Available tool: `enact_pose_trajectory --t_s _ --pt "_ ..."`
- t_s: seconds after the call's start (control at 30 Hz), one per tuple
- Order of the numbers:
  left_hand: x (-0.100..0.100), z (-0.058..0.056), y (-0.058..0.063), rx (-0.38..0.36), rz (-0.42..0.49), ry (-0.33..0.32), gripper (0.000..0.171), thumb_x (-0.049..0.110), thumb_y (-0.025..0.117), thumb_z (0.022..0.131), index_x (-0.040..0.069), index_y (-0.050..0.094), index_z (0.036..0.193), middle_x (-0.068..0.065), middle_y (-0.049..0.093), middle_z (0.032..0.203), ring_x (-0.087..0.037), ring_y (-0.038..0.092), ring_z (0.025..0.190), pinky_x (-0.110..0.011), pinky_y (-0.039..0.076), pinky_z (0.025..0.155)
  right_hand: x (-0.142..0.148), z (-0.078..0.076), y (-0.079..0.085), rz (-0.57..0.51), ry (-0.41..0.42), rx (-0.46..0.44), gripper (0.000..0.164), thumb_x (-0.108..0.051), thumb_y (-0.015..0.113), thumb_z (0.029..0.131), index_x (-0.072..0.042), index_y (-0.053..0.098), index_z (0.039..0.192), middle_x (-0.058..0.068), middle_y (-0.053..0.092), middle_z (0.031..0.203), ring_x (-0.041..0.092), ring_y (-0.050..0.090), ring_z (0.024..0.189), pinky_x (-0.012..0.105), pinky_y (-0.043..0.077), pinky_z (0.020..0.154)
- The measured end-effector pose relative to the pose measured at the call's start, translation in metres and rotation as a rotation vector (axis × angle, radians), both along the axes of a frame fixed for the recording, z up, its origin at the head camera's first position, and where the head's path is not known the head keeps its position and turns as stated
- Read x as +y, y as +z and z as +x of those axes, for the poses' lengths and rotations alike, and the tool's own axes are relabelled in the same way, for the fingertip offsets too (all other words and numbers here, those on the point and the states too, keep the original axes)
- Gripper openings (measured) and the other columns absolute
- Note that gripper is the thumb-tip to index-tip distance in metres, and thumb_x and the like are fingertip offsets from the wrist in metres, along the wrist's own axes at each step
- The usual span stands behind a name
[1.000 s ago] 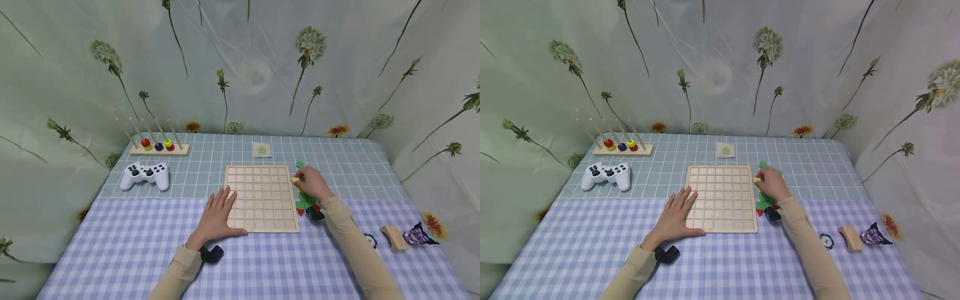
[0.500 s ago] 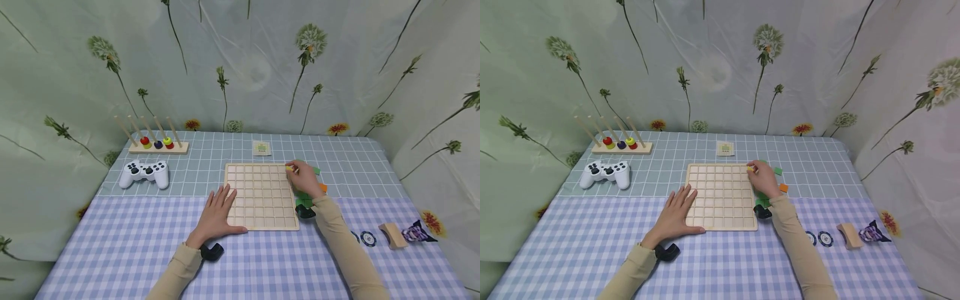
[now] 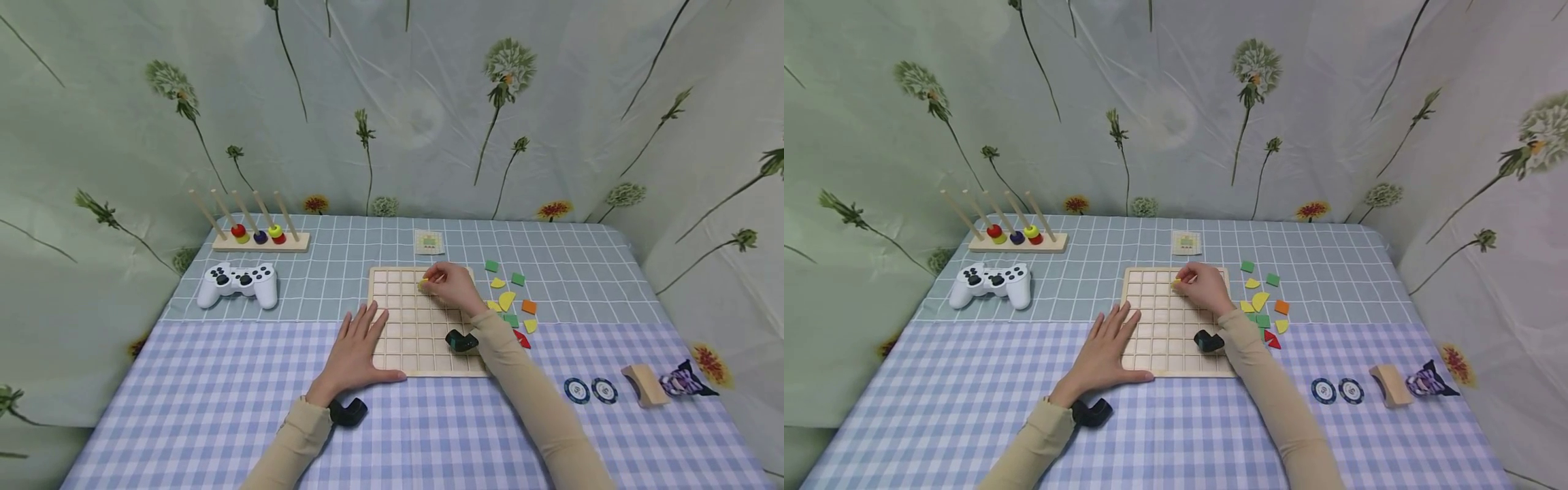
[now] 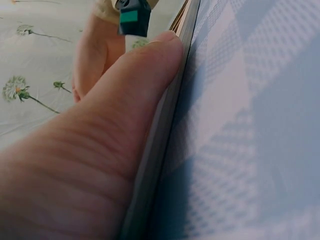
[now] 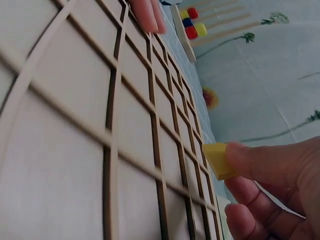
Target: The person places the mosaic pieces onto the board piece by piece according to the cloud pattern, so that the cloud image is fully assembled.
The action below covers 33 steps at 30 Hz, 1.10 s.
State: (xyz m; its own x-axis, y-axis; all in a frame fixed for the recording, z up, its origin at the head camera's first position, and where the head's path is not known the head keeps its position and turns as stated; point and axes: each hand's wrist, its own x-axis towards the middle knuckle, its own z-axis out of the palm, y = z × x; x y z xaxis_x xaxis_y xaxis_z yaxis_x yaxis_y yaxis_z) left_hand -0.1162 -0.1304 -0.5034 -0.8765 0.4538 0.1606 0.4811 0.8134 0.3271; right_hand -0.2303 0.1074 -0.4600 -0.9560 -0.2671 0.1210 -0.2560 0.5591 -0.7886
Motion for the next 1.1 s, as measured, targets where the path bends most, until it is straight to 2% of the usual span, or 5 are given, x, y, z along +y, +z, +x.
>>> enact_pose_trajectory --t_s 0.2,0.33,0.77,0.97,1.1 --pt "-0.001 0.000 -0.003 0.018 -0.003 -0.006 0.116 0.082 0.055 0.068 0.009 0.023 0.152 -0.015 0.014 0.156 -0.031 0.008 0.142 -0.049 0.004 0.113 -0.017 -0.004 -0.005 0.006 0.048 0.016 0.013 -0.013 0.075 0.082 -0.004 0.069 0.091 0.003 0.063 0.079 0.017 0.054 0.068 0.030 0.044 0.063" --pt "-0.001 0.000 -0.005 0.005 -0.017 0.001 0.117 0.084 0.053 0.068 0.011 0.020 0.153 -0.013 0.011 0.157 -0.029 0.005 0.143 -0.046 0.001 0.113 -0.023 -0.005 -0.006 0.051 0.053 0.018 0.011 -0.014 0.074 0.083 -0.006 0.070 0.090 0.001 0.063 0.077 0.016 0.055 0.068 0.030 0.045 0.063" --pt "0.002 0.001 -0.001 -0.026 -0.034 0.030 0.117 0.083 0.054 0.067 0.012 0.018 0.153 -0.012 0.009 0.157 -0.027 0.004 0.143 -0.045 0.000 0.114 -0.024 -0.008 -0.004 0.150 0.077 -0.042 0.005 -0.015 0.073 0.085 -0.011 0.072 0.087 -0.001 0.063 0.080 0.016 0.056 0.072 0.032 0.046 0.068" --pt "0.002 0.002 -0.002 -0.037 -0.028 0.046 0.118 0.085 0.053 0.067 0.013 0.016 0.153 -0.012 0.008 0.157 -0.027 0.003 0.143 -0.045 0.000 0.114 -0.025 -0.008 -0.003 0.234 0.087 -0.012 0.009 -0.015 0.072 0.086 -0.010 0.075 0.093 0.001 0.065 0.087 0.017 0.060 0.082 0.035 0.049 0.075" --pt "0.001 0.002 -0.003 -0.036 -0.029 0.049 0.118 0.085 0.053 0.066 0.013 0.016 0.153 -0.012 0.007 0.158 -0.026 0.003 0.143 -0.044 -0.001 0.114 -0.025 -0.008 -0.005 0.266 0.072 0.017 0.011 -0.015 0.072 0.086 -0.011 0.077 0.094 0.000 0.063 0.087 0.017 0.058 0.083 0.034 0.049 0.074"
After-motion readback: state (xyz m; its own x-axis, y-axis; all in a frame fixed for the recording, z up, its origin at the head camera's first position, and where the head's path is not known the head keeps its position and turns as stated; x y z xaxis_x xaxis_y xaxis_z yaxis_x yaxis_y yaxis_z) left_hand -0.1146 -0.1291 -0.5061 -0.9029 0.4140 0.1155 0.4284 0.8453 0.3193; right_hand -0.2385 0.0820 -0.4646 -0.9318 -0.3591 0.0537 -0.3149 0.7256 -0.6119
